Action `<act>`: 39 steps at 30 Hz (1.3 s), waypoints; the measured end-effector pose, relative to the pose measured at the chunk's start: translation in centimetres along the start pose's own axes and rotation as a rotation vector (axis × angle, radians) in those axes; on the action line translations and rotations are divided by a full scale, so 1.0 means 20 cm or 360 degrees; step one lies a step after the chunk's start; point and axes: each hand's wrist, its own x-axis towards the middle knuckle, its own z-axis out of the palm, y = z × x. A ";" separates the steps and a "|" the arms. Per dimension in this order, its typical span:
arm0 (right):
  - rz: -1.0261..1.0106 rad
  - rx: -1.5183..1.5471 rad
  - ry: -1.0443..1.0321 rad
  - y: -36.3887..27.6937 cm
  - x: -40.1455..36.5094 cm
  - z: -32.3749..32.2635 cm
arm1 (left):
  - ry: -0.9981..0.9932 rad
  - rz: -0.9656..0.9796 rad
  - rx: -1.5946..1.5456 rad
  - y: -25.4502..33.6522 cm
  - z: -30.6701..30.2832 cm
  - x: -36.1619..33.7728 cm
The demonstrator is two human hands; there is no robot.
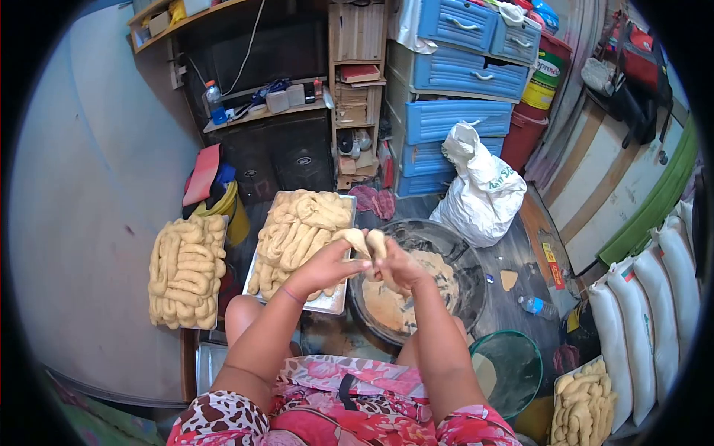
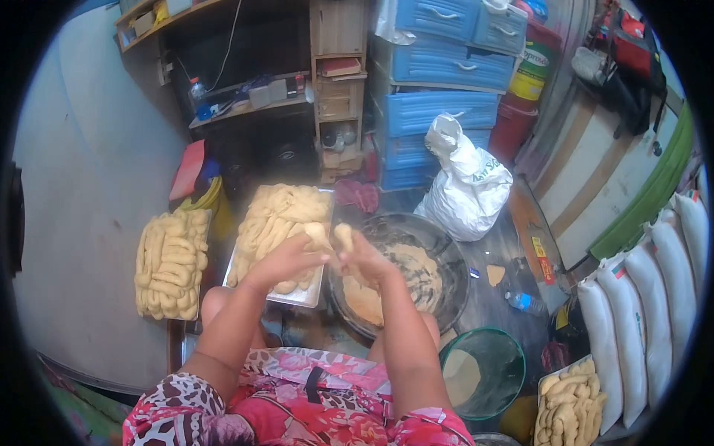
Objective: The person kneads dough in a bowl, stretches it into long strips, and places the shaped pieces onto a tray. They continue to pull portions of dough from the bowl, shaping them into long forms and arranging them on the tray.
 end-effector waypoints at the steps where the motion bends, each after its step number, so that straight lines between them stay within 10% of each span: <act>1: -0.0001 -0.0172 -0.0135 0.05 0.02 -0.01 | -0.0037 0.0046 0.0216 0.00 0.00 0.02; 8: 0.0337 -0.0596 0.0072 0.12 0.13 -0.05 | -0.0612 -0.0214 0.0773 -0.11 -0.26 0.16; 14: -0.0023 -0.0060 0.0479 0.03 0.18 -0.09 | 0.0328 -0.0136 -0.0920 -0.60 -0.58 0.20; 21: -0.0314 0.0447 0.0816 0.06 0.34 -0.11 | 0.0924 -0.0053 -0.0938 -0.80 -0.75 0.29; 24: -0.0300 0.0288 0.0914 0.14 0.44 -0.12 | 0.1277 0.0028 -0.0190 -0.94 -0.84 0.38; 39: -0.0184 -0.0089 0.1012 0.36 0.70 0.03 | 0.1908 0.0136 0.0446 -1.04 -0.97 0.46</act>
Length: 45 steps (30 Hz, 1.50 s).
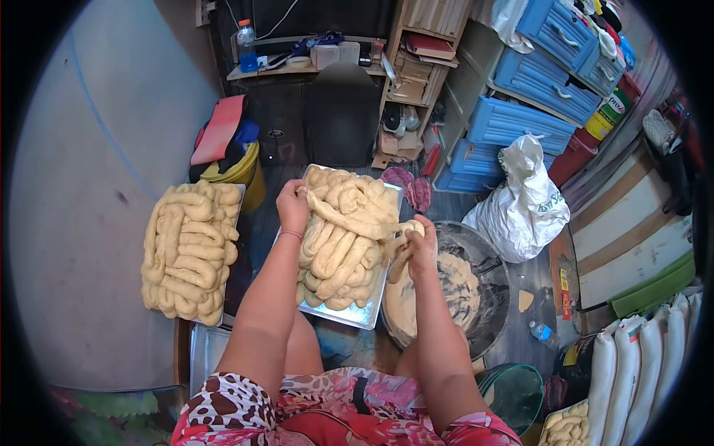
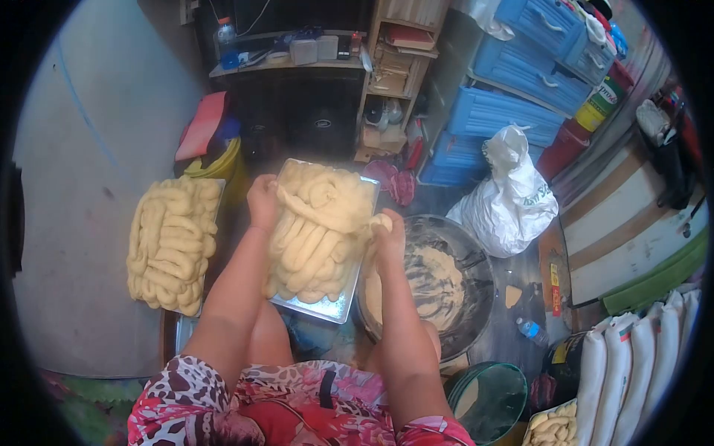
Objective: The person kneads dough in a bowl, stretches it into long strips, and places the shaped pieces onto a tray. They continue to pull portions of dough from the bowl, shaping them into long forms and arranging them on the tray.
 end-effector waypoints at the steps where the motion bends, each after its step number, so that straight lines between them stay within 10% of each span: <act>1: 0.0000 0.0060 0.0016 -0.01 0.00 0.00 | -0.0020 0.0051 0.0063 0.00 0.00 0.00; 7: 0.0119 -0.0106 0.0083 0.06 0.03 -0.02 | -0.0112 0.0774 0.0600 0.23 -0.02 -0.10; 11: 0.0049 -0.0248 -0.0100 0.07 0.04 0.01 | -0.1557 0.0170 -0.0073 0.42 0.02 -0.36; 13: -0.0834 -0.1512 -0.0348 0.01 -0.01 0.02 | -0.1707 0.0508 0.0058 0.44 0.05 -0.49; 15: -0.0812 -0.1560 -0.0164 -0.06 -0.04 0.04 | -0.1572 0.0514 0.0087 0.45 0.09 -0.55; 20: -0.0455 -0.0251 -0.0595 -0.31 -0.13 0.03 | -0.1443 0.0224 -0.0150 0.56 0.11 -0.59; 25: -0.0246 0.0618 -0.1126 -0.48 -0.24 0.01 | -0.2255 -0.0150 -0.0720 0.54 0.11 -0.56; 30: 0.0077 0.0746 -0.1063 -0.46 -0.18 -0.11 | -0.1364 -0.0686 -0.0992 0.56 -0.07 -0.31; 35: 0.0125 -0.0229 -0.1070 -0.32 -0.19 -0.02 | -0.0912 -0.0070 -0.0712 0.31 -0.20 -0.09; 37: -0.0293 -0.1282 -0.1393 -0.17 -0.16 -0.02 | -0.0893 0.0034 -0.0243 0.22 -0.25 -0.06; 40: 0.0057 -0.1978 -0.1511 0.09 -0.08 -0.08 | -0.0888 0.0057 0.0191 0.15 -0.28 -0.04; 45: 0.0316 -0.1839 -0.1615 0.07 -0.10 -0.06 | -0.1442 -0.0255 -0.0535 0.30 -0.34 -0.08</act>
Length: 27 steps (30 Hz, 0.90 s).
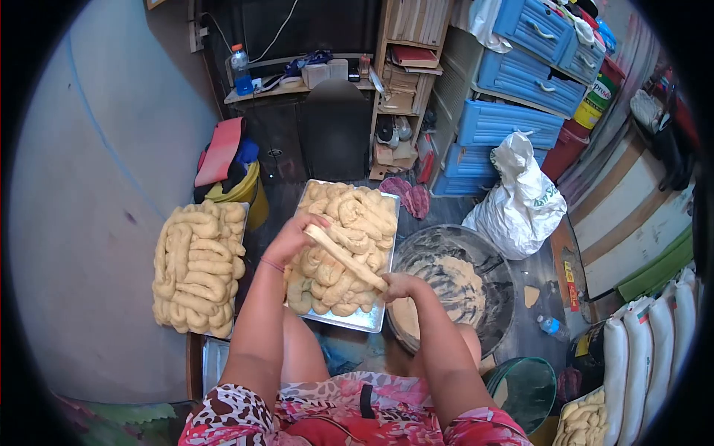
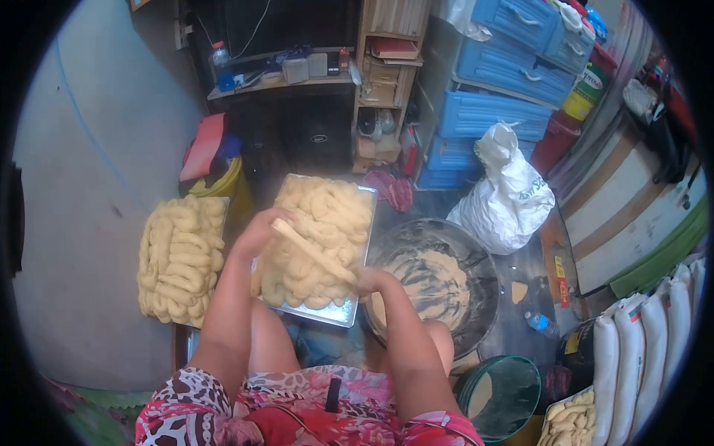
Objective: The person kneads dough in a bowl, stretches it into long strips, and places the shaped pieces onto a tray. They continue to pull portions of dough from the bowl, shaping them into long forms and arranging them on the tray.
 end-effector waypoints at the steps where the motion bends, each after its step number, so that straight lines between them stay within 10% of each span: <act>1: 0.0011 0.0002 -0.0010 -0.01 -0.02 0.00 | -0.0119 -0.0008 0.0097 0.05 0.05 -0.02; 4: -0.0258 -0.0234 0.0196 0.08 0.02 0.04 | -0.0346 0.0064 0.0125 0.00 0.12 0.01; 6: -0.0084 0.0544 0.0493 0.04 0.02 0.00 | -0.0436 0.0155 0.0054 -0.01 0.12 0.01; 11: -0.0427 0.1464 0.0538 -0.19 -0.08 -0.09 | 0.0220 0.0140 0.0983 -0.17 -0.16 0.03; 17: -0.0296 0.1359 0.0592 -0.29 0.02 0.00 | -0.0105 0.0733 0.1074 -0.03 0.14 -0.03; 20: -0.0342 0.1278 0.0609 -0.24 0.07 0.03 | -0.0400 0.0146 0.1079 0.09 0.30 -0.03; 27: -0.0551 0.0411 0.0774 -0.17 0.02 -0.03 | 0.0334 0.0649 0.0916 -0.01 0.21 0.03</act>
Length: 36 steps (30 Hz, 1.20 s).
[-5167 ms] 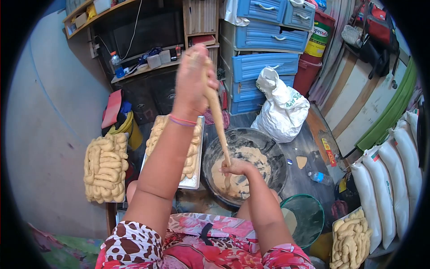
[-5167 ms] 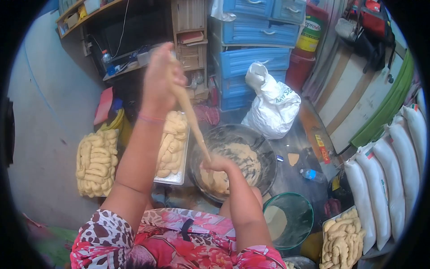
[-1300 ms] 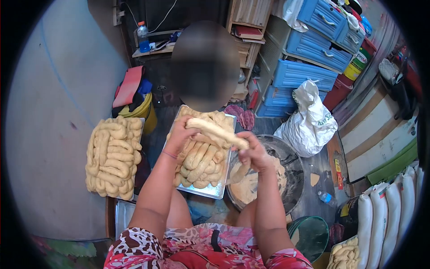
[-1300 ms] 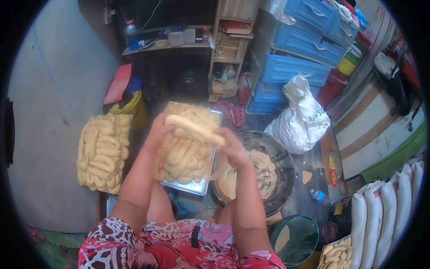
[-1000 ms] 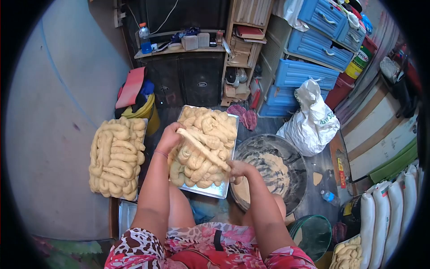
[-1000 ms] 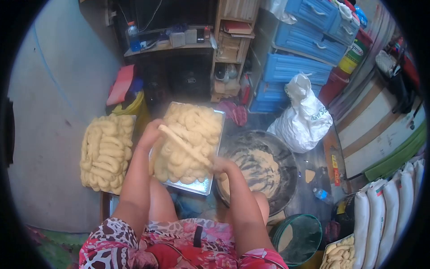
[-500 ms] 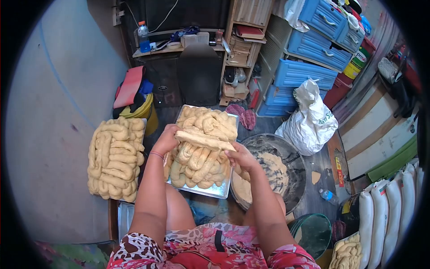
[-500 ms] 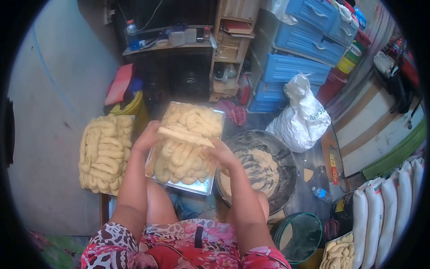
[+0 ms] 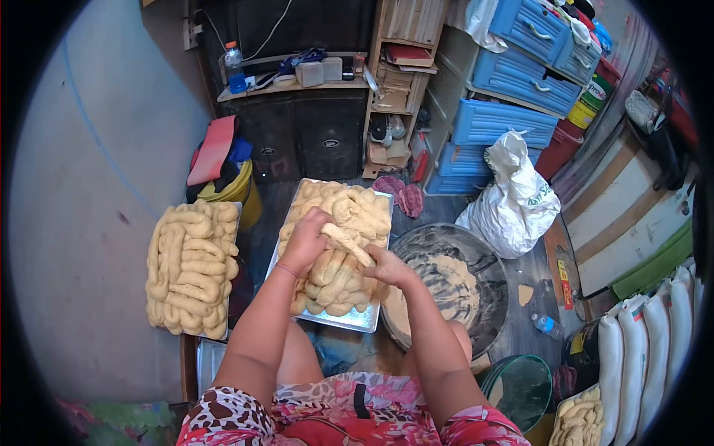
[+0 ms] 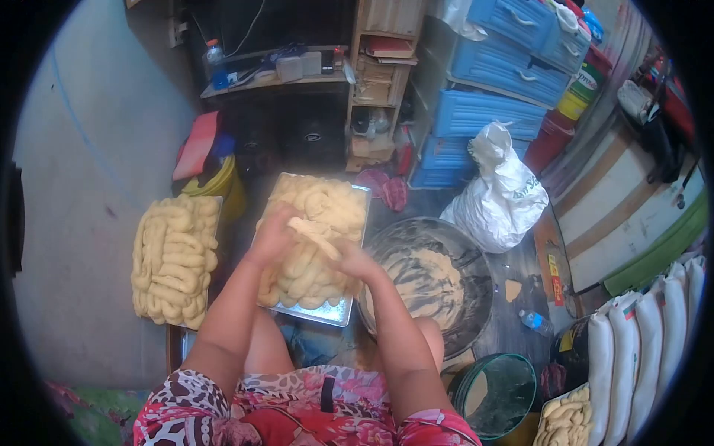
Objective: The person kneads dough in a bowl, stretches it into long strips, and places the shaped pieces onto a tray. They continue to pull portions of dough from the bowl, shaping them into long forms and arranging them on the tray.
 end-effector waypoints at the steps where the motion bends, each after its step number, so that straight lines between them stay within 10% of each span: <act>1: 0.0002 -0.0345 -0.0077 0.01 -0.02 -0.02 | 0.0085 -0.0027 -0.0017 0.00 -0.01 -0.01; 6: 0.0245 -0.0183 0.0205 0.18 -0.01 -0.06 | 0.0029 0.0056 0.0215 -0.08 -0.02 -0.02; 14: 0.0362 0.0471 0.0351 0.15 -0.02 -0.14 | -0.0376 -0.0645 -0.0080 -0.07 -0.08 0.01; 21: 0.0395 0.1053 0.0205 0.02 -0.01 -0.08 | -0.0398 0.0135 -0.0085 0.07 0.13 -0.03; 27: 0.0491 0.1635 0.0418 -0.03 0.02 -0.01 | -0.0902 -0.0509 -0.0404 0.27 0.22 -0.08; 31: 0.0402 0.2179 0.0354 0.09 0.04 0.03 | -0.0696 0.0000 -0.0678 0.11 0.34 -0.14; 36: 0.0269 0.1941 0.0298 -0.13 -0.01 -0.02 | -0.0795 -0.0347 -0.0780 0.05 0.14 -0.05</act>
